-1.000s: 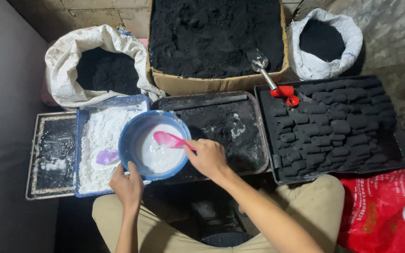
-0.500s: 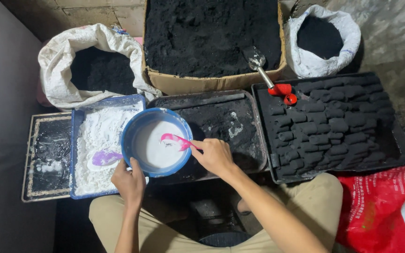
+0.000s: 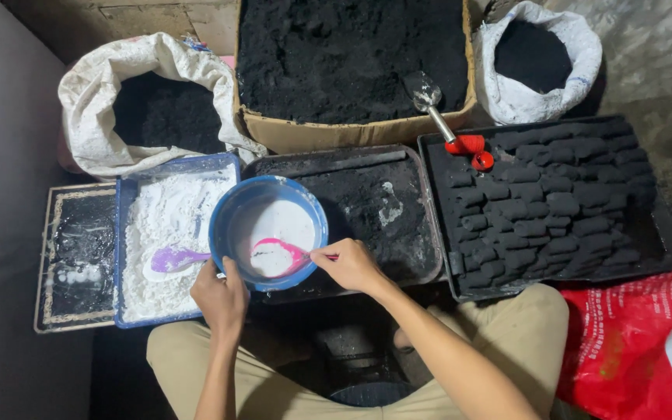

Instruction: The person scoops a white liquid from a blue bowl using a pink spoon and pours it onto a tray of black powder. They then use both hands to mix the liquid into the powder, kneading and pressing the mixture to combine the ingredients.

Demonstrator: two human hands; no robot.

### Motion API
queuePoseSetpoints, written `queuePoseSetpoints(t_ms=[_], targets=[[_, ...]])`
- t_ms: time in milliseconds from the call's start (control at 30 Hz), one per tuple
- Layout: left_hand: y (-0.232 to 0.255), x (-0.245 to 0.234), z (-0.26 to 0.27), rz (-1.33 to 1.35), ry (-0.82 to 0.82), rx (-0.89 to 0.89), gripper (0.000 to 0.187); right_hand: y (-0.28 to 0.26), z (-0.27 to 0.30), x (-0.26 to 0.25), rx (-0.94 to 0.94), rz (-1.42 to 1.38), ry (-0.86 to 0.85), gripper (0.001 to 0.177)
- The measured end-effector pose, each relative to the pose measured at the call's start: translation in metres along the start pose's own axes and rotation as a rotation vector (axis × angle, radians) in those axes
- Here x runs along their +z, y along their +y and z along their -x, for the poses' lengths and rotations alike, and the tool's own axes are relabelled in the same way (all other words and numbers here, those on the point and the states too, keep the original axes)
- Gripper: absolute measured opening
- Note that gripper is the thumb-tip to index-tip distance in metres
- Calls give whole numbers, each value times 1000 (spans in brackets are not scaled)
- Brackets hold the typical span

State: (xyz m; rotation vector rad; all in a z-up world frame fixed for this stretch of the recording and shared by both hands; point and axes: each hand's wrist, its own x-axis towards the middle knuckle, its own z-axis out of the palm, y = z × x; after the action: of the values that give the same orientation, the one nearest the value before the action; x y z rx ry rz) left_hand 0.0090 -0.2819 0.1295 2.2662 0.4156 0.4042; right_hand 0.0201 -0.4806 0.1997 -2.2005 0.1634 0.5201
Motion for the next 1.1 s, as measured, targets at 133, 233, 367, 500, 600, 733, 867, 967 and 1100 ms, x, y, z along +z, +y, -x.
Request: queuePoseSetpoints(t_ms=[133,233,367,500,600,733,867,967,1100], targets=[[-7,-4,-2,15,-6,-73,22,4,0,1,-51,-147,29,21],[-20,-6,-5,-18,10,-94,23,0,6,-8,-81,-209,58,19],[-31,-14,-6,-53,33,-165,25,14,0,-20,-96,-226,149,18],[-33,-31,-13,-122,65,-187,26,40,-11,-30,-34,-233,218,17],[-30,-49,-22,-11,30,-330,33,68,-28,-35,38,-197,250,24],[-73,-62,-31,-106,150,-305,32,93,-35,-39,103,-190,351,25],[-122,-81,-43,-101,308,-332,21,126,-46,-37,101,-94,490,24],[-175,-94,-61,-138,478,-317,28,113,-38,-41,136,-19,520,25],[-228,-115,-78,-272,605,-205,28,109,-33,-37,100,129,567,27]])
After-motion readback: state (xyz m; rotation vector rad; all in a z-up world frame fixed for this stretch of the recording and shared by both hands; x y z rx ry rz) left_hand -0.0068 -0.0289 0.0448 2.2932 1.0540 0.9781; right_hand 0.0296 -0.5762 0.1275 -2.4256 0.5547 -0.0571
